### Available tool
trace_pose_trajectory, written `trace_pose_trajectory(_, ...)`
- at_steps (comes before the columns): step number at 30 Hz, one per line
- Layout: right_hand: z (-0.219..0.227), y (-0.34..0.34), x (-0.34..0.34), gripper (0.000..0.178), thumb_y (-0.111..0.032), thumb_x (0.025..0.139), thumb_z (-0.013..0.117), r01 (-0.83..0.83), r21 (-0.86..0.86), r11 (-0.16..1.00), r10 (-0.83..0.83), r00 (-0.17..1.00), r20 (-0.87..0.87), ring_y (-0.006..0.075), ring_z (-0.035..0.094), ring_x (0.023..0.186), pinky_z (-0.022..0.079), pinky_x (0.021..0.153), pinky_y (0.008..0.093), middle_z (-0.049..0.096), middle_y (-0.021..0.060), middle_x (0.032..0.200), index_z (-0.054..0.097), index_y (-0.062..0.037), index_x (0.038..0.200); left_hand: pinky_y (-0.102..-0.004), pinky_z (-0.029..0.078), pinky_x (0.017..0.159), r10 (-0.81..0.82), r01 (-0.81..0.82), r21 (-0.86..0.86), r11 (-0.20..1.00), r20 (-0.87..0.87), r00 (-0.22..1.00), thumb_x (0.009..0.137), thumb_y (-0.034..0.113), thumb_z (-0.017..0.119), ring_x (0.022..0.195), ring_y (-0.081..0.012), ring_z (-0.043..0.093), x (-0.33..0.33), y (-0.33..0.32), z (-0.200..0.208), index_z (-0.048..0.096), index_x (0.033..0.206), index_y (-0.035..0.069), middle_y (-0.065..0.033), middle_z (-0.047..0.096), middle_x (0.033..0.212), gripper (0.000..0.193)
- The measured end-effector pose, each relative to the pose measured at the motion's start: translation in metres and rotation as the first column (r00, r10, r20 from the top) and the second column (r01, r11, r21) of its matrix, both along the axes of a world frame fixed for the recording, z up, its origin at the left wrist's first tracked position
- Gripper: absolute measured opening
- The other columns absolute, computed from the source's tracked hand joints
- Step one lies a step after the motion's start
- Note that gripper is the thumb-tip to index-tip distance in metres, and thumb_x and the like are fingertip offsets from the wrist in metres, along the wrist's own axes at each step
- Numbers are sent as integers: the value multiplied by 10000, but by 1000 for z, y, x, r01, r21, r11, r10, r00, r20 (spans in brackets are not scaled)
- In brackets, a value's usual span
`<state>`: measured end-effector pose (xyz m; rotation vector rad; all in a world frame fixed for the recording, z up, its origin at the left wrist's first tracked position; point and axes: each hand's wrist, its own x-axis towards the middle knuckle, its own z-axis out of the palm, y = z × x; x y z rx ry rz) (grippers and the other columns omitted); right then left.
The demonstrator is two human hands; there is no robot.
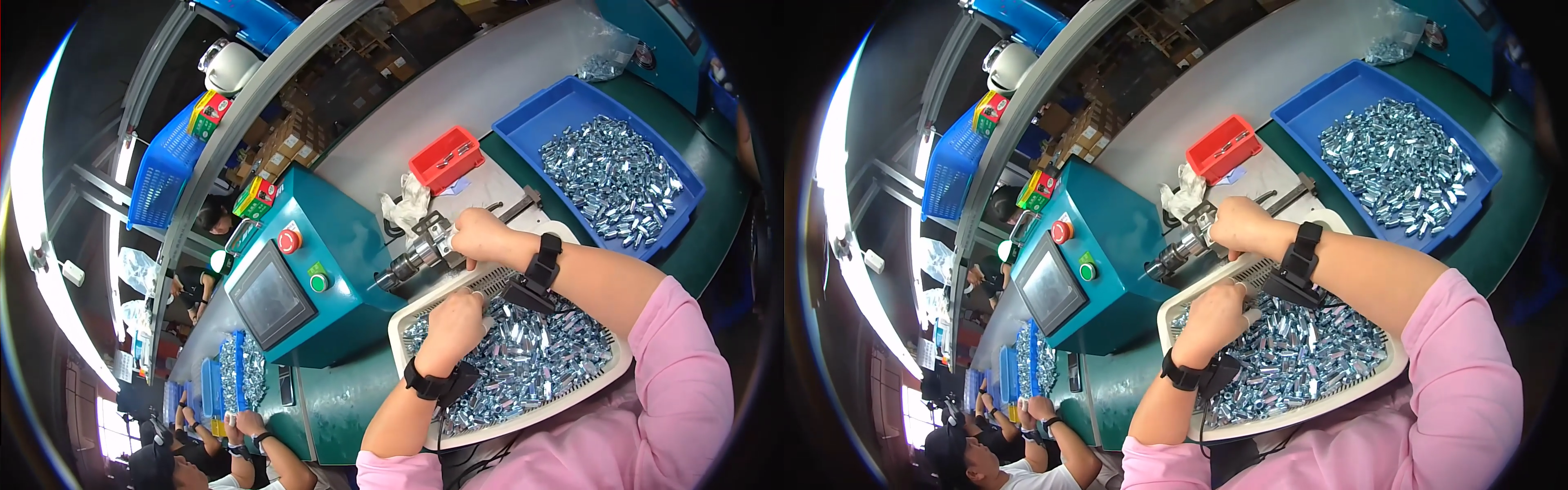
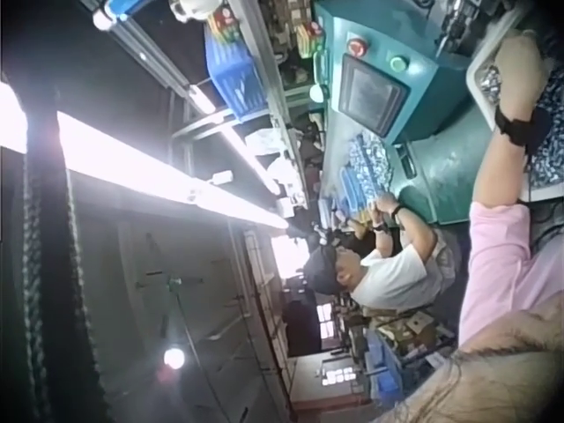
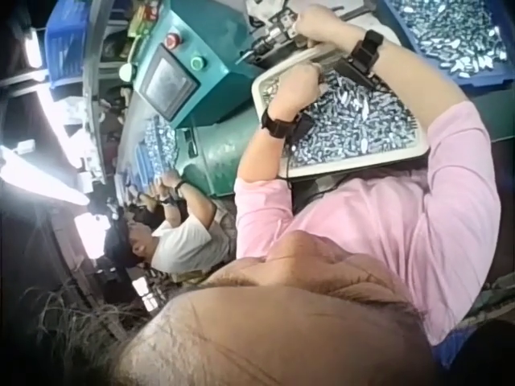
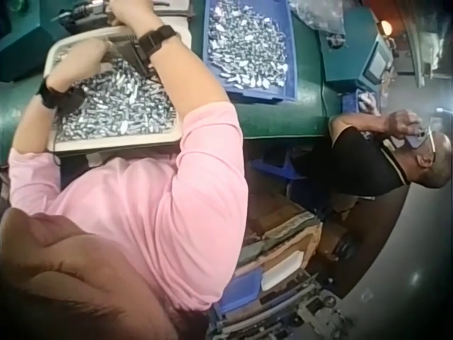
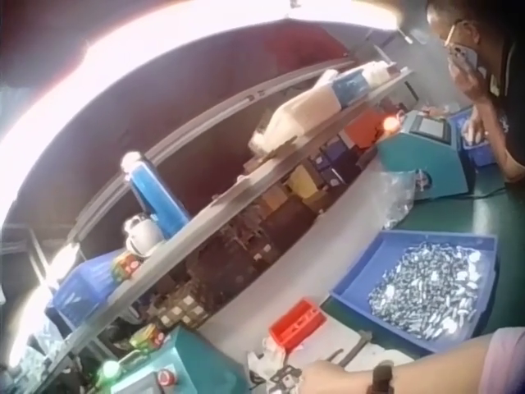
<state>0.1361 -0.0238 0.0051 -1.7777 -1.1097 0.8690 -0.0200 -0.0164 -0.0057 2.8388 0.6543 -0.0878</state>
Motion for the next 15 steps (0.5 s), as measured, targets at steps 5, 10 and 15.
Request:
trace_pose_trajectory(5,-3,3,-4,189,-92,667,494,42,19,999,-42,999,-2,250,643,515,508,538,331,598,190,554,598,57,614,-397,481,671,-57,57,50,997,-2,998,673,99,620,760,-324,598,1,4,-7,647,780,35,-151,593,784,128)
trace_pose_trajectory(10,-6,3,-7,188,-86,670,490,53,49,997,-52,999,-8,248,642,508,507,533,332,597,192,555,594,61,619,-365,491,650,-101,104,-21,994,96,990,676,77,625,706,-295,607,-5,6,0,630,821,12,-162,594,768,159)
trace_pose_trajectory(15,-10,2,-4,186,-87,672,488,60,66,996,-58,998,-28,246,642,509,506,537,329,599,190,556,599,59,637,-309,492,655,110,42,-358,933,393,913,721,68,644,695,-198,613,-8,10,18,613,880,3,-124,610,782,175)
